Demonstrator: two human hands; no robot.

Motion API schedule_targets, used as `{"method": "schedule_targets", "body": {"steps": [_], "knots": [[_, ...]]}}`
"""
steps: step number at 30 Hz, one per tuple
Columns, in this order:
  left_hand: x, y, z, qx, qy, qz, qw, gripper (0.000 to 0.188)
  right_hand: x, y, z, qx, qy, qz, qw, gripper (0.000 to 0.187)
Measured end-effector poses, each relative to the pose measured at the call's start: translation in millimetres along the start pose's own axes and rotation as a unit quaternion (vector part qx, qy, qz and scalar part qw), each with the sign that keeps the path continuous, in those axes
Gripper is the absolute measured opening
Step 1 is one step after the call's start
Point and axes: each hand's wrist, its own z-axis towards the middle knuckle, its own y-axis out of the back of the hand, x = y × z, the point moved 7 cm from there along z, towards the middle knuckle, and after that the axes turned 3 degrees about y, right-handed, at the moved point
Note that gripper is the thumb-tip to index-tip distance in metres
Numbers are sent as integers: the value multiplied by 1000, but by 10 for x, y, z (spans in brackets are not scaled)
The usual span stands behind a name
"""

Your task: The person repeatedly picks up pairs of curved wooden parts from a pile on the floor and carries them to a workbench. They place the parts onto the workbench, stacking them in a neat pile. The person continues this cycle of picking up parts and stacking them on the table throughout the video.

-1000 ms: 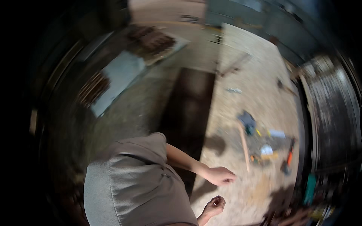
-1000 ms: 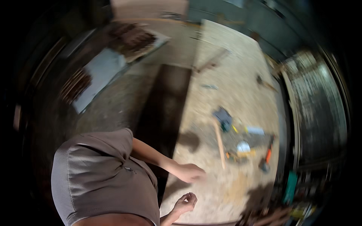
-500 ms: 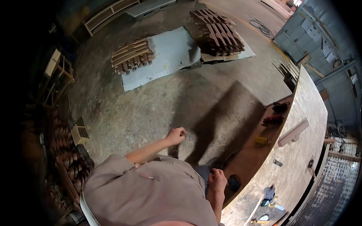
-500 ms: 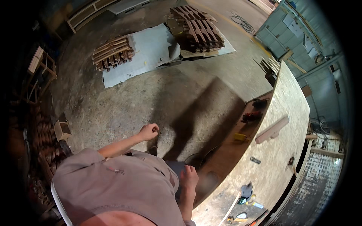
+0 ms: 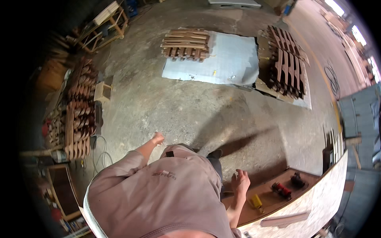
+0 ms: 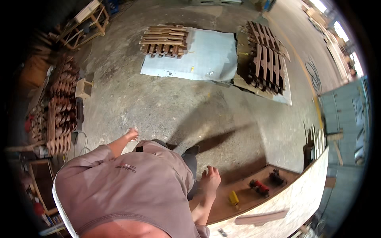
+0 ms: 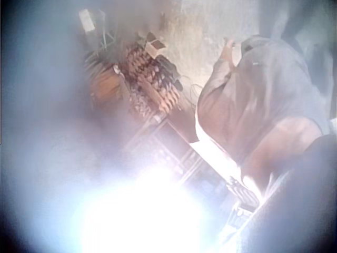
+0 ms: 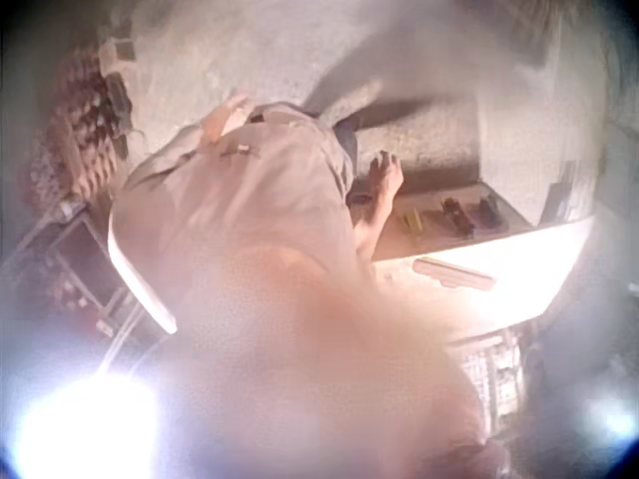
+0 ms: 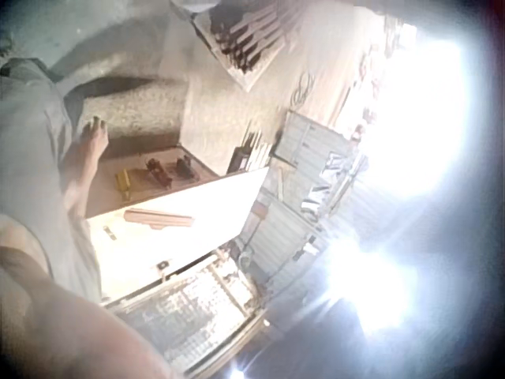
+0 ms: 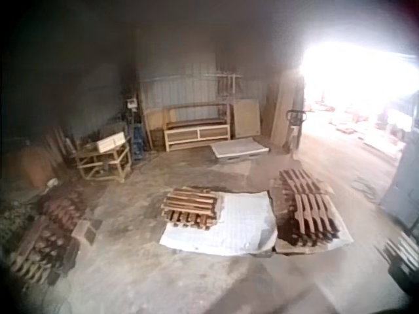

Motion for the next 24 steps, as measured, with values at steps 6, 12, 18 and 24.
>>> {"method": "schedule_targets", "body": {"steps": [6,12,18,24], "knots": [[-260,-563,-84,-72,-93,-4,993,25,-373,103,1040,55,29,-33,998,26],[-923,-881,344,-69,-128,72,987,20,-160,26,1659,82,19,-31,996,27],[-1810,-921,983,-100,-176,68,977,23,-100,164,1885,124,-25,11,992,26],[-3518,-1609,823,-22,-232,61,971,25,-726,268,2102,86,-65,30,994,24]]}}
